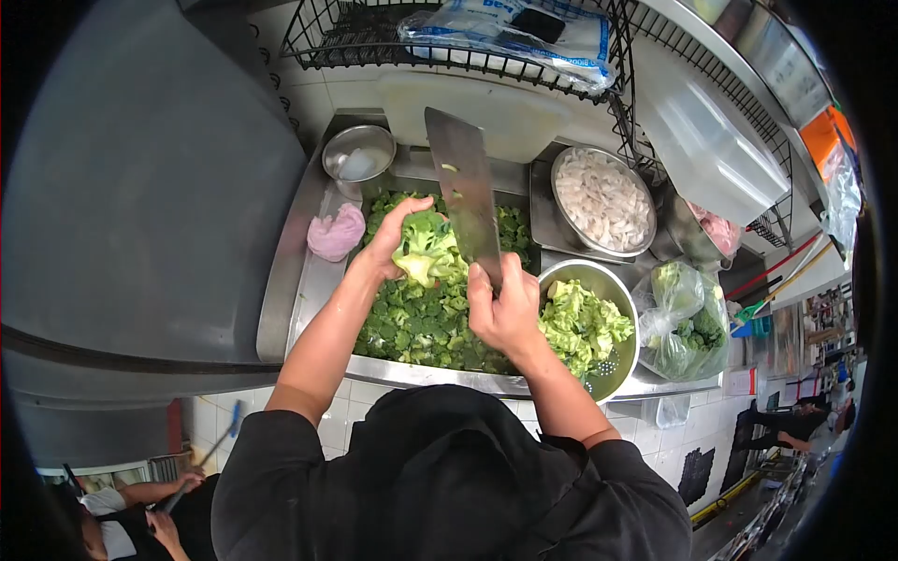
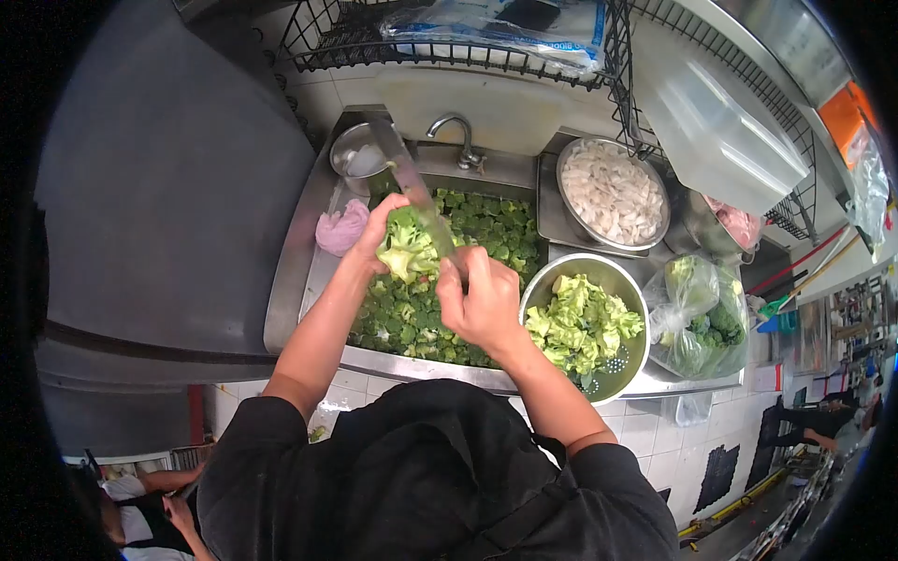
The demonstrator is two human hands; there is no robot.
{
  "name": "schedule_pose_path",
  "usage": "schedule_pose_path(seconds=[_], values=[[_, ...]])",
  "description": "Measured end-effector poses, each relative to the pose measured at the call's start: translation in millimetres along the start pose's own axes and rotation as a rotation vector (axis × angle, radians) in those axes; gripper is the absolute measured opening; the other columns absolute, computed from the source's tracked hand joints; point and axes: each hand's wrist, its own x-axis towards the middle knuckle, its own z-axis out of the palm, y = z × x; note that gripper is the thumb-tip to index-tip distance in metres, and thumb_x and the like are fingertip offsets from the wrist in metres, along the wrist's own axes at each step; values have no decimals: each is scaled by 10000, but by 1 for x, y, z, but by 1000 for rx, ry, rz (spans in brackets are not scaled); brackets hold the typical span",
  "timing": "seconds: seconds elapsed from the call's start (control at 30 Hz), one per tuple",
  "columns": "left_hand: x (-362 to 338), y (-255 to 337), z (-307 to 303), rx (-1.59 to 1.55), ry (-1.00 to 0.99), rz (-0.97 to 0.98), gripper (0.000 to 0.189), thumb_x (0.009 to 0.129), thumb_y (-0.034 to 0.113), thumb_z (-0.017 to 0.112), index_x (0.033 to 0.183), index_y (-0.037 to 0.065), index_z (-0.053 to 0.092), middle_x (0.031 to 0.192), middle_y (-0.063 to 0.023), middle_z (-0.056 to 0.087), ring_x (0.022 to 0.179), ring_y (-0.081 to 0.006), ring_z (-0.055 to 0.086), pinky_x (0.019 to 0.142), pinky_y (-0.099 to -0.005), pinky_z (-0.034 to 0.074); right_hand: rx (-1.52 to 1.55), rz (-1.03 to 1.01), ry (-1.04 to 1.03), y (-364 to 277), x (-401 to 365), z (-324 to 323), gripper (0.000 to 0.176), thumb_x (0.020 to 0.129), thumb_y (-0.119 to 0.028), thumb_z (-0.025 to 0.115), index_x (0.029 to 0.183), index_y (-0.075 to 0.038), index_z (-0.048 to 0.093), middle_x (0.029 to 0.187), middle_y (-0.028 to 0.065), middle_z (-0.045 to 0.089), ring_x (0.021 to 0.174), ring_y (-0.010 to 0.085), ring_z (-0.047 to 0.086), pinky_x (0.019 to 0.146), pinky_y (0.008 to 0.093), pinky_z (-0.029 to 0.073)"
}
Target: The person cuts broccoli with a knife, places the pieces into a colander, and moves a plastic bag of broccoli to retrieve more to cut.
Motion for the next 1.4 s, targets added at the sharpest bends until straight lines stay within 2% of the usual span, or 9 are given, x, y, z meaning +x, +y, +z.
schedule_pose_path(seconds=[0.17,0.33,0.5,0.53,0.6,0.63,0.73,1.1,1.4], values=[[1,-8,-2,-54,28,-23,517,891,509,581,1051,21,642,925,-125,719,845,-252,706,802,-395,588,-227,-214,-78,-1,8,2,142,786,-88,660,866,-53,548,626,81,575,519,271,524,624,379,385],[-16,-1,6,-8,104,-40,511,898,502,558,1040,20,649,897,-137,712,722,-279,704,643,-429,605,-339,-169,-102,36,-3,10,135,816,-118,641,820,-65,517,608,69,557,525,272,505,664,391,353],[-20,23,-10,11,-271,-146,1027,851,860,349,1253,-53,594,1153,-273,678,830,-331,746,552,-447,617,-164,88,17,35,-6,-1,111,866,-96,625,903,-15,560,718,141,627,684,355,502,698,455,409],[-21,26,-29,-77,-477,-96,1062,848,873,315,1350,-37,529,1254,-285,624,994,-392,711,698,-514,632,-159,88,15,34,-9,-1,111,866,-96,625,903,-15,560,718,141,627,684,355,502,698,455,409],[-26,-7,-51,-364,-28,200,1029,865,858,307,1446,20,449,1364,-278,549,1185,-463,605,872,-587,584,-117,139,-9,32,-18,0,96,876,-82,611,920,-12,562,750,151,633,693,378,510,683,469,413],[-23,-29,-76,-398,-491,249,995,864,849,334,1485,77,418,1424,-261,497,1316,-492,482,1024,-644,473,-75,152,-24,33,-25,3,78,882,-66,604,908,-14,551,759,171,626,702,400,525,652,487,419],[-10,-80,-96,-556,80,410,836,925,719,426,1454,72,452,1386,-216,538,1172,-506,567,1071,-653,412,25,373,-198,36,-53,13,117,916,-85,611,944,-25,514,709,194,627,608,385,625,549,458,473],[-19,-50,-12,-215,66,489,420,1005,467,525,1091,74,643,976,-91,717,816,-210,718,632,-430,615,139,-4,133,-43,-7,1,160,877,-8,631,1016,25,559,660,137,620,521,266,627,499,359,497],[-21,-42,-15,-204,9,371,503,1005,499,485,1101,29,639,937,-117,714,804,-247,717,677,-424,617,-43,248,-132,8,-38,16,143,880,-47,632,938,-16,505,618,148,602,510,316,623,481,416,477]])
